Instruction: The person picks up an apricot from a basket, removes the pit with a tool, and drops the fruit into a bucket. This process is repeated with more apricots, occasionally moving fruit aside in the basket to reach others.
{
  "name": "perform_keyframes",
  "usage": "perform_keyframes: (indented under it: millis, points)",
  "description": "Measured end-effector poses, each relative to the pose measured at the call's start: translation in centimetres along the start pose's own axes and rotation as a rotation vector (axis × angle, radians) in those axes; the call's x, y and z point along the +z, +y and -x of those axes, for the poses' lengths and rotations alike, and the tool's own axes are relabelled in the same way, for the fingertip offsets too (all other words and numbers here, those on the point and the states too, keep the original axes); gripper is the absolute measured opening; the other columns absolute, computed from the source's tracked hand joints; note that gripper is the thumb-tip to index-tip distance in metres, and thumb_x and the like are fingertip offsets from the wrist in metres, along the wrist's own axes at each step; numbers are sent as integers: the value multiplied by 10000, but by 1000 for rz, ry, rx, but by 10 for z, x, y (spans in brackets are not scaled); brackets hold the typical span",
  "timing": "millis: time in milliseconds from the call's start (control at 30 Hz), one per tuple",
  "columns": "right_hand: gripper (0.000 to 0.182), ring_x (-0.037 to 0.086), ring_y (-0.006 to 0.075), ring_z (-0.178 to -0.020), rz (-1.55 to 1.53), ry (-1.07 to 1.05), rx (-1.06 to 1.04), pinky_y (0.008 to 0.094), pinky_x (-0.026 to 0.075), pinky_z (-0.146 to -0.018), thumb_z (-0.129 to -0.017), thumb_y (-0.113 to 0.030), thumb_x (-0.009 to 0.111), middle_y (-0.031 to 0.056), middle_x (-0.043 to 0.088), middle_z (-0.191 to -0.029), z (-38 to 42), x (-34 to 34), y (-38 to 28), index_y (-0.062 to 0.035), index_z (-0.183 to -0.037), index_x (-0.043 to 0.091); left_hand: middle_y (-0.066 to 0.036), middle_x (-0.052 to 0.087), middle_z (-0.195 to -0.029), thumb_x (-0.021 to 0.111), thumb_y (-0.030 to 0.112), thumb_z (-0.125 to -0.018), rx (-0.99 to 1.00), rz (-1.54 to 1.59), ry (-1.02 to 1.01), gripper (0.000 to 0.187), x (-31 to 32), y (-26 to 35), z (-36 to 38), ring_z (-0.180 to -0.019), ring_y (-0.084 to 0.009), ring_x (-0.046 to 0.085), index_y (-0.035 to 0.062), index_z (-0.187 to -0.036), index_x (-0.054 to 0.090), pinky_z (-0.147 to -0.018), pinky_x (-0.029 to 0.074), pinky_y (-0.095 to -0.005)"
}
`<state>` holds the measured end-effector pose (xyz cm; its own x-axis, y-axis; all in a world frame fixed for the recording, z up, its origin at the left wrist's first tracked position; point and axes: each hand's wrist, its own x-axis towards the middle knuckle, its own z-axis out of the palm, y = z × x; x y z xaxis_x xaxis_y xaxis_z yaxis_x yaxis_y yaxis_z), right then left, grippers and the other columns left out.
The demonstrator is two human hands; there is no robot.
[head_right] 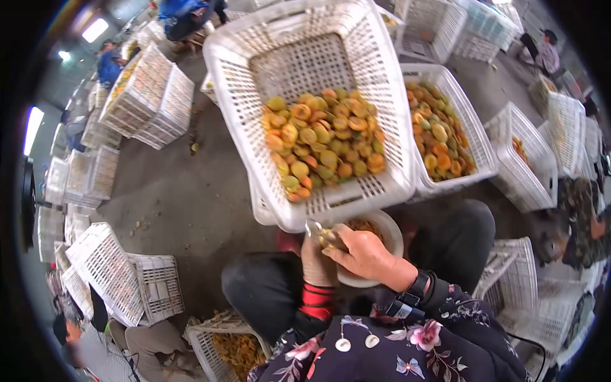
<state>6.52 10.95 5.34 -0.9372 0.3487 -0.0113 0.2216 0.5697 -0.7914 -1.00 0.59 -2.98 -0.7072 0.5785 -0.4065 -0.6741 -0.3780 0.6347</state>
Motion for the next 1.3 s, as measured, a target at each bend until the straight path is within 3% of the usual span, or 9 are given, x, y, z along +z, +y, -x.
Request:
perform_keyframes:
  millis: [267, 433, 767, 1067, 1133, 1167, 1200, 1267, 1300]
  points:
    - [304, 633, 412, -694, 229, -97, -1, 483, 492, -593, -924, -290, 612, 207, 626, -720, 43, -23, 3, -12, -964, 495, -116, 661, -920, 396, 514, -1022, 137, -203, -55, 531, 34, 17, 25, -807, -219, 647, 24, -1104, 583, -719, 539, -318]
    - [211, 646, 363, -628, 331, -141, 9, 464, 502, -550, -872, -186, 602, 179, 630, -681, 49, -13, 15, -19, -958, 508, -120, 660, -772, 405, 515, -1018, 57, -166, 0, 520, 31, 13, 21, -694, -212, 646, 38, -934, 593, -653, 540, -325]
    - [180, 660, 334, -621, 462, -147, -26, 446, 521, -552, -863, -169, 592, 156, 636, -670, 50, -17, 21, -32, -937, 502, -121, 662, -768, 399, 513, -1021, -14, -204, 0, 543, 33, 15, 21, -680, -205, 651, 24, -896, 599, -635, 549, -323]
    - [375, 645, 403, -784, -360, -395, 104, 444, 501, -703, -943, -291, 567, 255, 638, -833, 47, -13, 39, 53, -1077, 505, -110, 639, -724, 442, 469, -1016, -63, -191, -66, 513, 23, 16, 17, -654, -206, 636, 7, -862, 607, -657, 527, -321]
    - [407, 632, 348, -848, -402, -481, 91, 431, 487, -784, -954, -303, 552, 270, 629, -905, 45, -17, 41, 73, -1104, 508, -113, 633, -718, 470, 465, -1007, -60, -291, -134, 510, 24, 20, 17, -644, -211, 631, 3, -837, 606, -648, 522, -328]
    - [370, 596, 241, -655, -275, -406, -46, 375, 493, -631, -965, -319, 547, 169, 613, -757, 40, -14, 40, 33, -1074, 516, -113, 633, -718, 470, 465, -1007, -60, -289, -133, 510, 23, 20, 15, -644, -211, 631, 3, -837, 606, -648, 522, -328]
    - [370, 596, 241, -655, -275, -406, -44, 375, 493, -631, -965, -319, 547, 169, 613, -757, 42, -19, 40, 33, -1074, 516, -115, 631, -715, 473, 472, -1004, -59, -350, -164, 516, 21, 19, 13, -639, -211, 630, 4, -832, 606, -637, 520, -323]
    - [304, 496, 122, -496, -713, -796, 503, 278, 401, -460, -971, -321, 540, 31, 528, -641, 40, -38, 32, -28, -1051, 516, -117, 629, -712, 477, 480, -1001, -52, -411, -200, 522, 24, 22, 11, -634, -210, 629, 5, -827, 605, -626, 519, -317]
    - [304, 496, 122, -496, -712, -797, 503, 278, 401, -460, -971, -321, 540, 31, 528, -641, 43, -36, 36, -28, -1051, 516, -116, 627, -711, 476, 481, -1001, -100, -340, -237, 524, 27, 26, 14, -633, -208, 628, 5, -824, 606, -610, 514, -313]
